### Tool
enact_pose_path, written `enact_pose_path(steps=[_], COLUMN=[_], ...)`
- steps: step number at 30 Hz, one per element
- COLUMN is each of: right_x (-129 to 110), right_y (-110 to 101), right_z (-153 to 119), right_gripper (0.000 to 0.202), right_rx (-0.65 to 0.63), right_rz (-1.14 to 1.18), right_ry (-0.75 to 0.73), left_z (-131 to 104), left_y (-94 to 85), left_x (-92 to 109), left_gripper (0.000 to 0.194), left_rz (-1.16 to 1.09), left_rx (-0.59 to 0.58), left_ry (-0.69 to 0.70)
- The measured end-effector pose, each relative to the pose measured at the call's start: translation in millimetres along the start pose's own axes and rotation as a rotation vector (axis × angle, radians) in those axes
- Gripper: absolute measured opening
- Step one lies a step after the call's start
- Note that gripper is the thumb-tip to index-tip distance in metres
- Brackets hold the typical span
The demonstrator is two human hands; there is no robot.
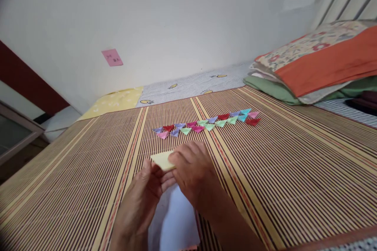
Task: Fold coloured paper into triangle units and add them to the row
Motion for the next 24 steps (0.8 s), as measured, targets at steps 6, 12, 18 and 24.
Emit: enact_pose_path(steps=[6, 12, 18, 24], right_x=[-10.6, -12.7, -12.4, -7.2], right_y=[13.6, 21.6, 18.9, 17.7], right_z=[-8.7, -12.3, -8.0, -4.9], right_gripper=[0.013, 0.015, 0.012, 0.018], right_rx=[-0.073, -0.079, -0.113, -0.112], right_rz=[-0.059, -0.044, 0.118, 0.249], right_ry=[-0.038, -0.048, 0.035, 0.268], left_z=[0.1, 4.5, 3.9, 1.8], left_y=[-0.2, -12.7, -11.8, -2.9], left_x=[4.2, 3.4, 5.8, 7.4], left_gripper=[0.021, 0.023, 0.02, 0.024], left_rz=[-0.202, -0.181, -0.176, -0.137], left_rx=[0.108, 0.281, 0.264, 0.19], left_ry=[-0.052, 0.003, 0.059, 0.124])
Point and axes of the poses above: each hand's wrist, its own z-axis towards the middle knuckle, its own y-axis out of the palm, x = y × z, the point moved 4 cm from there along z, towards the middle knuckle, and after that the axes turned 15 degrees about y, right-handed, at the moved point
